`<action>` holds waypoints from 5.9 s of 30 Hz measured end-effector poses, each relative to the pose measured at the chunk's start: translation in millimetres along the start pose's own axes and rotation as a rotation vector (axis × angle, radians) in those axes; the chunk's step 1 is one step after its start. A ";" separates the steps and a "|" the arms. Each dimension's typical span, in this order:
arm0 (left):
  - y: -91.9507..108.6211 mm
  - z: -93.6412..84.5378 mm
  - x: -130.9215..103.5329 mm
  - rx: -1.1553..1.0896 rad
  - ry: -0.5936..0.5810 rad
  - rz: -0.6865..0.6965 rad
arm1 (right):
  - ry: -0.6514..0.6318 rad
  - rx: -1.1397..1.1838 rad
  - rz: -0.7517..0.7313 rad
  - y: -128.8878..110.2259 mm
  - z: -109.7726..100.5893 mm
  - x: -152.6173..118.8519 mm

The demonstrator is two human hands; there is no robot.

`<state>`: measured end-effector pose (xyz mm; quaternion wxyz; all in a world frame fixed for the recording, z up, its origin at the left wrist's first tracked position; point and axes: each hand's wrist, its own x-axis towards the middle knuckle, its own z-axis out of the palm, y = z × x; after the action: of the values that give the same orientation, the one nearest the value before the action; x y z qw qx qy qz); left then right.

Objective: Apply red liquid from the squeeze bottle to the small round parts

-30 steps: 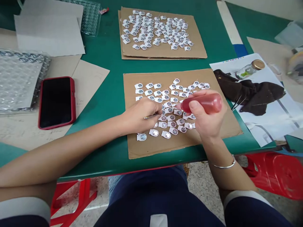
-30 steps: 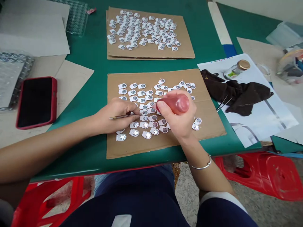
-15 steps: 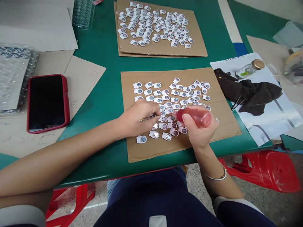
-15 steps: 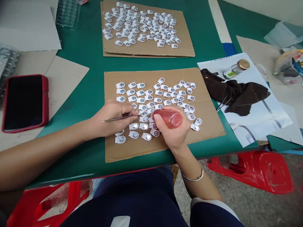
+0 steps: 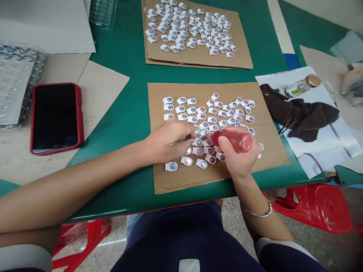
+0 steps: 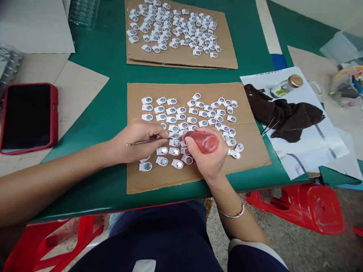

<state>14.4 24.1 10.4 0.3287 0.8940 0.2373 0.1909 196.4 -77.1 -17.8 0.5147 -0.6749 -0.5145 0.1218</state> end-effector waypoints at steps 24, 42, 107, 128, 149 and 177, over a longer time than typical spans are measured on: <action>-1.0 0.3 -0.3 -0.021 -0.036 -0.084 | 0.041 -0.035 -0.130 -9.6 3.0 4.0; -4.2 2.0 0.0 -0.044 -0.014 -0.045 | 0.039 -0.033 -0.103 -5.9 2.2 2.3; -1.9 -1.8 6.7 -0.216 0.112 -0.220 | -0.024 0.498 0.193 -33.2 -30.0 49.6; -10.1 -3.1 18.5 0.050 0.348 -0.215 | -0.056 0.363 0.150 2.5 -45.0 143.3; -17.1 8.6 -2.9 0.143 0.084 0.197 | -0.093 0.443 0.141 -17.8 15.9 95.2; 7.9 25.8 -8.2 0.726 0.010 0.441 | -0.262 0.210 0.018 -15.5 42.0 67.5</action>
<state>22.9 1.5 -4.1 -0.0572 0.9801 0.0940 0.1650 188.1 1.2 1.1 0.5098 -0.6003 -0.5557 0.2664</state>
